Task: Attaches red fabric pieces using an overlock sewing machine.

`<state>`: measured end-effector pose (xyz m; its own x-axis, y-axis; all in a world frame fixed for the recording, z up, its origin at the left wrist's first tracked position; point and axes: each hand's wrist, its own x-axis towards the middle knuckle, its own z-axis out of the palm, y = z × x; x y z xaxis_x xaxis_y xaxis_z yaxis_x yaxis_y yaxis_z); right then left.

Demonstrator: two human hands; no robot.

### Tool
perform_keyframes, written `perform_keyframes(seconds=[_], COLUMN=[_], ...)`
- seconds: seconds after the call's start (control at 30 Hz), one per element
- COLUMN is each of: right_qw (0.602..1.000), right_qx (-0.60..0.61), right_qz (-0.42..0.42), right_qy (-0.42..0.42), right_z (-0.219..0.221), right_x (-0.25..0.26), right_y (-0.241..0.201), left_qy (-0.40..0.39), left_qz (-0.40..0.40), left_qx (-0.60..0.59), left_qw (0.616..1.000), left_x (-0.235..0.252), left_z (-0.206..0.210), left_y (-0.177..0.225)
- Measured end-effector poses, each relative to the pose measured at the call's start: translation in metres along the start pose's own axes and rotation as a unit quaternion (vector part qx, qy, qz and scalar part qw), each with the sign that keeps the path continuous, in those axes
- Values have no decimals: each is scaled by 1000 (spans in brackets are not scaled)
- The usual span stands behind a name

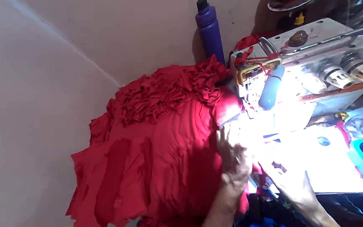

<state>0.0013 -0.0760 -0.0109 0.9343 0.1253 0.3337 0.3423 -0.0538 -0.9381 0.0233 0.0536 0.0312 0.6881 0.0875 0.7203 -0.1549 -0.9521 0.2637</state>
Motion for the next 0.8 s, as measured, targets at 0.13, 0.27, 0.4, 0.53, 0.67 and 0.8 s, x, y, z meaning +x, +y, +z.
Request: perform_keyframes(seconds=[0.13, 0.27, 0.4, 0.53, 0.67, 0.8], right_qw=[999, 997, 997, 993, 970, 975], right_qx=[6, 2, 21, -60, -206, -204], right_qz=[-28, -22, -16, -73, -81, -17], right_qy=[40, 71, 76, 75, 99, 82], right_z=[-3, 0, 2, 3, 3, 4], right_x=[-5, 14, 26, 48, 63, 54], right_y=[2, 1, -2, 1, -8, -23], left_qy=[-5, -38, -46, -128, -234, -244], left_qz=[-15, -56, -86, -100, -113, -140], left_qx=[39, -21, -32, -51, -26, -25], left_qw=[999, 997, 995, 985, 965, 959], left_x=[-21, -15, -5, 16, 51, 74], left_z=[1, 5, 7, 1, -3, 10], left_y=[15, 15, 13, 1, -17, -42])
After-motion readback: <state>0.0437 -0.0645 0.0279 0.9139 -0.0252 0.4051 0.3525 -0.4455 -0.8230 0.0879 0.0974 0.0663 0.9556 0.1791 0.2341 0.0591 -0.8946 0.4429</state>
